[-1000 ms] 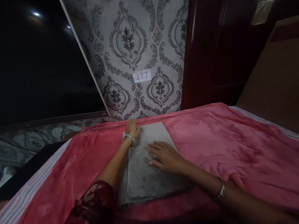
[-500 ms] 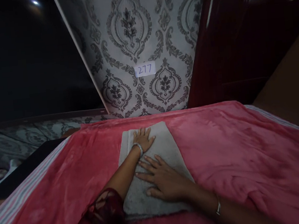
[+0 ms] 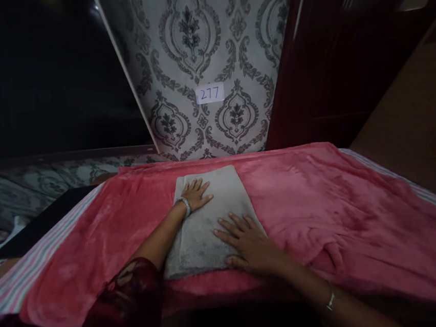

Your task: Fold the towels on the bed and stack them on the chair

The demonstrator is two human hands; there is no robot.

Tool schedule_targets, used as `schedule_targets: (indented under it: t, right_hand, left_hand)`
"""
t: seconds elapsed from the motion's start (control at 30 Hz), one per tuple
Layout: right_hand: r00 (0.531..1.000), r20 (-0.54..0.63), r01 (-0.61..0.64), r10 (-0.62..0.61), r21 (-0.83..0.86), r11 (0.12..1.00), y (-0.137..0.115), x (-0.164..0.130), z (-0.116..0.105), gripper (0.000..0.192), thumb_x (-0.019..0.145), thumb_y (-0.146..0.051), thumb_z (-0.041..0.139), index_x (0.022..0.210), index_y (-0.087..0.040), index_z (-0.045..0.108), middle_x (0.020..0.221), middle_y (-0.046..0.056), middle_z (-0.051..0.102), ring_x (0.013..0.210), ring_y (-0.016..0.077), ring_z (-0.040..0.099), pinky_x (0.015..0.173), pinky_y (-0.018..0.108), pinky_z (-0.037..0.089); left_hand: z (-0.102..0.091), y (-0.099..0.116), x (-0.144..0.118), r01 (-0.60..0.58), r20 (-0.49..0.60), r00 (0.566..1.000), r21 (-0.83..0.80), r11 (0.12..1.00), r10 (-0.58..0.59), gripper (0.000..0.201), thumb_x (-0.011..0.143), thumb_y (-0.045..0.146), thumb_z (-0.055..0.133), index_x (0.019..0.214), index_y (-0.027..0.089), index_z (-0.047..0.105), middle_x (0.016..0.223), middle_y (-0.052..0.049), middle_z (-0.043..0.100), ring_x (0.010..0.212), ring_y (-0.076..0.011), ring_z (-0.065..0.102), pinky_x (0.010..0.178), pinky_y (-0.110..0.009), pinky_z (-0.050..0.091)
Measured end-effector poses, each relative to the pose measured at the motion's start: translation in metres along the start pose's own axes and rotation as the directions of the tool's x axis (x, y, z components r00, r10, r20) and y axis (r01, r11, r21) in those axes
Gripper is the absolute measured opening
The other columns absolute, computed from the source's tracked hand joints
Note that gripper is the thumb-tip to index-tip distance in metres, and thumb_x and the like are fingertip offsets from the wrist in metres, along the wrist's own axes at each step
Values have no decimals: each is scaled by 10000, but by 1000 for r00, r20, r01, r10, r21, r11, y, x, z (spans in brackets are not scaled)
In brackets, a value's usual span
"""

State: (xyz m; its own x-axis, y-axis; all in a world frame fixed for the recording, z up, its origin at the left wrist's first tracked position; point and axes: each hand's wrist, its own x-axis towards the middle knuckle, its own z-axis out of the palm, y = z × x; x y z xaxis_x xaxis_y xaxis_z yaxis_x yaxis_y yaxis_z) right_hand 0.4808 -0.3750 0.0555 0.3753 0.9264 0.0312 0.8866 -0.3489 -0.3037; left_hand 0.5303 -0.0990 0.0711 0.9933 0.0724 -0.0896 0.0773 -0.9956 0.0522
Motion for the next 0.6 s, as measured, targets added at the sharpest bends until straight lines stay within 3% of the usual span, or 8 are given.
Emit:
schedule_targets:
  t: [0.27, 0.37, 0.43, 0.53, 0.6]
  right_hand:
    - [972, -231, 7, -32, -111, 994, 0, -39, 29, 622, 940, -382, 585, 1527, -356, 383, 1601, 6, 330, 1496, 344, 201, 1174, 648, 184]
    - [960, -274, 42, -54, -50, 998, 12, -47, 23, 476, 980, -380, 510, 1453, -317, 512, 1524, 37, 464, 1457, 311, 320, 1153, 609, 287]
    - [935, -352, 55, -54, -9, 998, 21, -48, 12, 432, 1014, -388, 433, 1407, -276, 570, 1480, 74, 516, 1425, 284, 386, 1144, 563, 335]
    - [880, -474, 6, -19, -30, 1000, 26, -45, 0, 497, 1024, -414, 395, 1483, -245, 483, 1580, 104, 368, 1489, 296, 254, 1173, 570, 279]
    - [910, -413, 1, -29, -68, 998, 23, -44, 5, 537, 1009, -432, 434, 1523, -279, 416, 1624, 77, 277, 1517, 311, 144, 1183, 599, 227]
  left_hand:
    - [9, -21, -105, -82, 34, 996, -90, 992, 86, 762, 925, 614, 462, 1572, 254, 282, 1661, -161, 129, 1532, -355, 75, 1200, -599, 146]
    - [6, -13, -139, -84, -19, 996, -115, 990, 82, 722, 935, 599, 457, 1556, 256, 328, 1658, -155, 159, 1525, -382, 106, 1180, -644, 173]
    - [4, 0, -160, -164, -96, 983, -109, 980, 154, 718, 920, 609, 484, 1542, 272, 359, 1664, -126, 157, 1526, -394, 81, 1176, -676, 135]
    - [10, 24, -188, -320, -164, 939, -91, 943, 303, 677, 926, 571, 507, 1539, 325, 356, 1663, -64, 195, 1538, -350, 61, 1204, -645, 88]
    - [21, 35, -203, -315, -137, 944, -111, 943, 299, 651, 946, 506, 500, 1547, 319, 334, 1651, -63, 235, 1539, -314, 105, 1218, -612, 103]
